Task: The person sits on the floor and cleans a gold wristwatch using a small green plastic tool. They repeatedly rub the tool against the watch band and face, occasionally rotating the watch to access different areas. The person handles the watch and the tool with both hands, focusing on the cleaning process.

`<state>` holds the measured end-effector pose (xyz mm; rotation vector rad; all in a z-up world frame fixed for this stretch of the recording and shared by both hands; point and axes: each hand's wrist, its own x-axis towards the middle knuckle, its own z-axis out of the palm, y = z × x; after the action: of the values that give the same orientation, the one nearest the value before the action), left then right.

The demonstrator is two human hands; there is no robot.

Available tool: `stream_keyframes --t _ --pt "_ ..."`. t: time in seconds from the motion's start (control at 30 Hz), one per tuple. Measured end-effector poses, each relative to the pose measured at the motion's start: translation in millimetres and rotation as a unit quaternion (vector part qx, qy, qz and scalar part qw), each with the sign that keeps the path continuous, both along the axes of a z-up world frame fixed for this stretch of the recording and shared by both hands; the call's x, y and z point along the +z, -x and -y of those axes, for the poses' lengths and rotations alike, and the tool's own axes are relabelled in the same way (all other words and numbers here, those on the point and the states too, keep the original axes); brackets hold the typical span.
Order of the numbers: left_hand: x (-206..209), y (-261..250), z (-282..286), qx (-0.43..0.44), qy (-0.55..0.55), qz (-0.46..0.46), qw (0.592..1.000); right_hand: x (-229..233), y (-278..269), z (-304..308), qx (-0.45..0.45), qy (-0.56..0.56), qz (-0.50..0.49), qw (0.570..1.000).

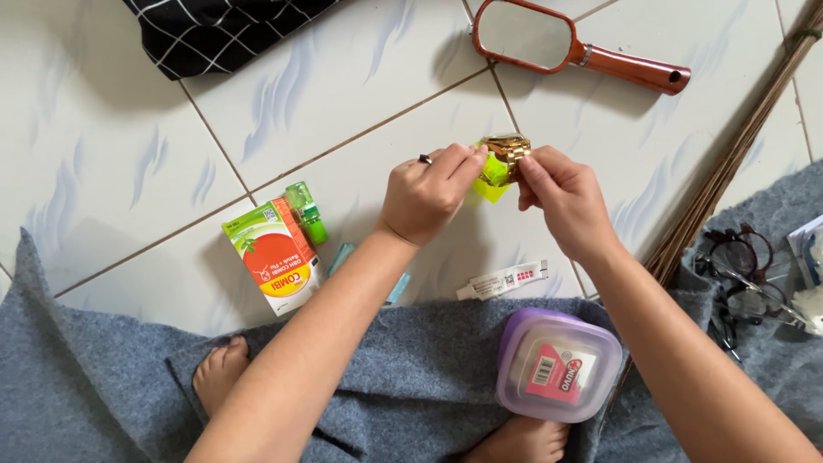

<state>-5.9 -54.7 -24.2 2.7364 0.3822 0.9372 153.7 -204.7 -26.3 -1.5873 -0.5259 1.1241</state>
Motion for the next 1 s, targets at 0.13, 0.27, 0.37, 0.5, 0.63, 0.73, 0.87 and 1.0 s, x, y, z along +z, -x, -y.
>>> stream_keyframes --t 0.13,0.27,0.37,0.5,0.63,0.73,0.87,1.0 --pt "-1.0 0.1 -0.2 -0.011 -0.008 -0.013 1.000 13.5 8.3 -8.6 0.001 0.052 0.094 0.994" --pt "-4.3 -0.5 3.9 -0.015 -0.002 -0.002 1.000 15.1 17.1 -16.1 0.028 0.084 0.269 0.959" --pt "-5.6 1.0 11.6 -0.012 0.015 0.011 1.000 6.4 15.7 -13.4 0.040 0.049 0.303 0.951" --pt "-5.8 -1.8 14.1 -0.002 0.060 0.020 0.998 -9.1 5.5 -11.4 0.059 0.092 0.372 0.922" --pt "-9.7 3.1 5.7 -0.037 0.282 -0.032 0.958 -18.1 -23.3 -9.5 0.095 0.040 0.224 0.969" --pt "-26.3 -8.1 -7.8 -0.057 0.489 -0.029 0.870 -25.6 -42.8 -7.5 0.161 0.031 0.088 0.983" --pt "-34.1 -24.8 -26.8 -0.174 0.664 -0.106 0.720 -31.0 -49.5 -12.9 0.213 0.008 -0.063 0.975" --pt "-25.4 -19.0 -39.0 -0.164 0.723 -0.200 0.641 -32.9 -49.9 -13.3 0.190 -0.011 -0.227 0.955"
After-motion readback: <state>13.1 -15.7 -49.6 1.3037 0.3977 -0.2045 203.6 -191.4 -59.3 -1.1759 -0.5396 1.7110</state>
